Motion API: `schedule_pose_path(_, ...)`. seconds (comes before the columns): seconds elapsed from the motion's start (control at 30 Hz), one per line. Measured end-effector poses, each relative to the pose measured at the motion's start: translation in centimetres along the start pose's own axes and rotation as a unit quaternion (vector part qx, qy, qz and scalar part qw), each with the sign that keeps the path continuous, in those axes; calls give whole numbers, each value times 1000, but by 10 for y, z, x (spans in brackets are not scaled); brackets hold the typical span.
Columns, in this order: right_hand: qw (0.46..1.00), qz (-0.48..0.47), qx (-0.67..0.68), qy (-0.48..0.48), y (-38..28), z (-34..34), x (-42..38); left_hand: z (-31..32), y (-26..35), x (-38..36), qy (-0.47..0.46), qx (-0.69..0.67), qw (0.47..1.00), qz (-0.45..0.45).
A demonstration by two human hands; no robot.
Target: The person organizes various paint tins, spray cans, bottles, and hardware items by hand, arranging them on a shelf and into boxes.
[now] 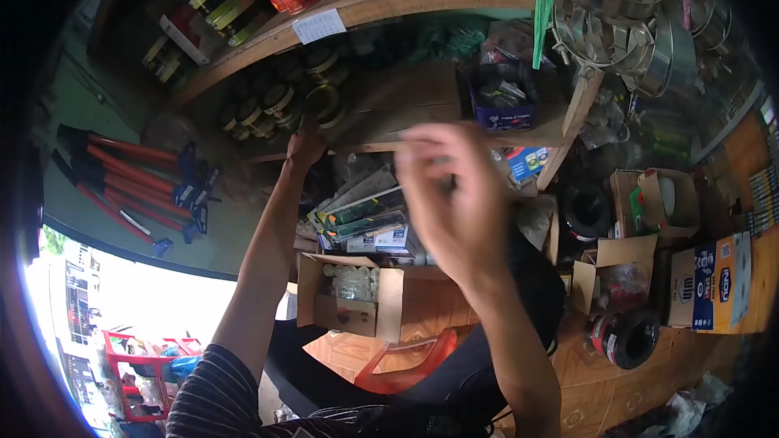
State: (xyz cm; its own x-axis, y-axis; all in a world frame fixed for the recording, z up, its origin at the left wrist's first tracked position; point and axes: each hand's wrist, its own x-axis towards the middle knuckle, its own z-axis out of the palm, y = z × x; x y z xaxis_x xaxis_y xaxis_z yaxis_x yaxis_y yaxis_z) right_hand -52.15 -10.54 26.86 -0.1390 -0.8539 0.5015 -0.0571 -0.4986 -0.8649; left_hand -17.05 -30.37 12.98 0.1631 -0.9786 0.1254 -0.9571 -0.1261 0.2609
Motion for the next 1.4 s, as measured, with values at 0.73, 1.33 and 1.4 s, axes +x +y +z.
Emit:
schedule_pose_path(0.73, 947, -42, -7, -318, 42, 104, -40, 38, 19, -5, 142, 68, 981, 115)
schedule_pose_path(1.33, 916, -20, -60, -396, 40, 110, -33, -17, -13, 26, 27, -130, 985, 113)
schedule_pose_path(1.4, 915, -18, -58, -398, 41, 113, -34, -22, -10, 30, 7, -96, 988, 118)
